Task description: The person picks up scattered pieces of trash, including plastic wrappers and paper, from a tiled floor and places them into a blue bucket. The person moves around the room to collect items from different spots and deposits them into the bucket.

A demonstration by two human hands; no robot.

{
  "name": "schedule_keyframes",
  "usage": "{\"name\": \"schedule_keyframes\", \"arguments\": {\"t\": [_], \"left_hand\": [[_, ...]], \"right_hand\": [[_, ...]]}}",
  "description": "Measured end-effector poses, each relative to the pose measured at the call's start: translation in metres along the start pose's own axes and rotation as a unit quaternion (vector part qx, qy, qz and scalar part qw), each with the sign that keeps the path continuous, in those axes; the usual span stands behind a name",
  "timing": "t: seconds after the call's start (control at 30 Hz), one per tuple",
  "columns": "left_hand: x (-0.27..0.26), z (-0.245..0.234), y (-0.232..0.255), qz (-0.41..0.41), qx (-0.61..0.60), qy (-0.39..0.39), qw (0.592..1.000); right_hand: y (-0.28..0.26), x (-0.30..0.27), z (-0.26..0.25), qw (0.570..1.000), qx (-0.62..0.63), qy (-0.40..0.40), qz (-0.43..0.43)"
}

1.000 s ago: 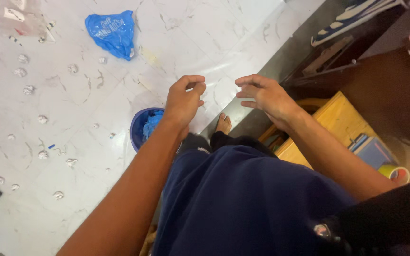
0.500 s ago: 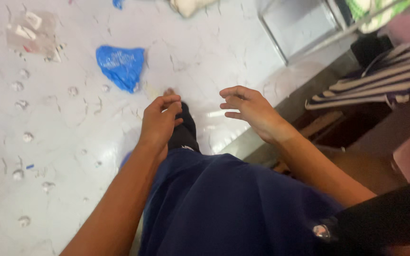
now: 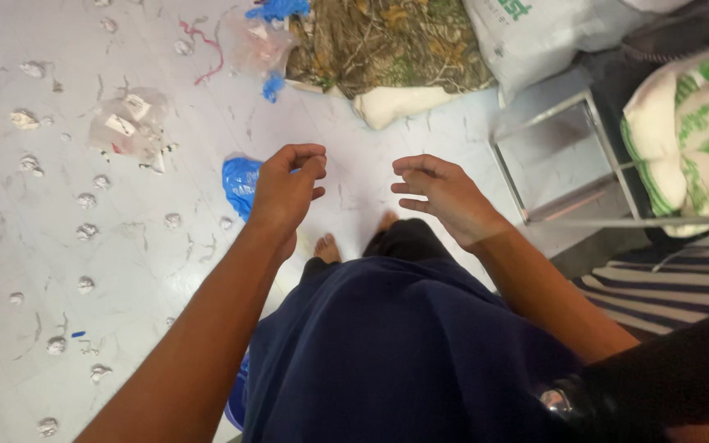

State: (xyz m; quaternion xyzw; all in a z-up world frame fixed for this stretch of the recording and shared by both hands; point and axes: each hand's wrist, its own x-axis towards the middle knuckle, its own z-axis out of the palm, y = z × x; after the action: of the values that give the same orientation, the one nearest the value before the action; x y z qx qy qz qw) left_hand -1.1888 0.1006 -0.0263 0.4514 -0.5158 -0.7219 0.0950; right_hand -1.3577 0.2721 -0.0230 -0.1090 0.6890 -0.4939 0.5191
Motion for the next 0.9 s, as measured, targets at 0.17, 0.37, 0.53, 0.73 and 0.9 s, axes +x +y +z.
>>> {"name": "schedule_keyframes", "arguments": {"t": [0.17, 0.37, 0.53, 0.73, 0.9], "left_hand": [[0.060, 0.005, 0.025, -0.015, -0.015, 0.027, 0.999], [0.146, 0.031, 0.071, -0.021, -0.039, 0.074, 0.996], [0.217, 0.073, 0.129, -0.032, -0.052, 0.111, 0.992], [0.290, 0.114, 0.178, -0.032, -0.094, 0.144, 0.985], [0.338, 0.130, 0.204, -0.026, -0.116, 0.167, 0.979]], "right_hand": [[-0.044, 0.073, -0.013, 1.000, -0.002, -0.022, 0.008], [-0.124, 0.179, -0.055, 0.998, -0.026, -0.065, -0.004], [-0.199, 0.260, -0.109, 0.995, -0.050, -0.087, -0.010], [-0.269, 0.339, -0.158, 0.991, -0.086, -0.099, -0.010], [-0.306, 0.395, -0.174, 0.987, -0.115, -0.112, 0.015]]}}
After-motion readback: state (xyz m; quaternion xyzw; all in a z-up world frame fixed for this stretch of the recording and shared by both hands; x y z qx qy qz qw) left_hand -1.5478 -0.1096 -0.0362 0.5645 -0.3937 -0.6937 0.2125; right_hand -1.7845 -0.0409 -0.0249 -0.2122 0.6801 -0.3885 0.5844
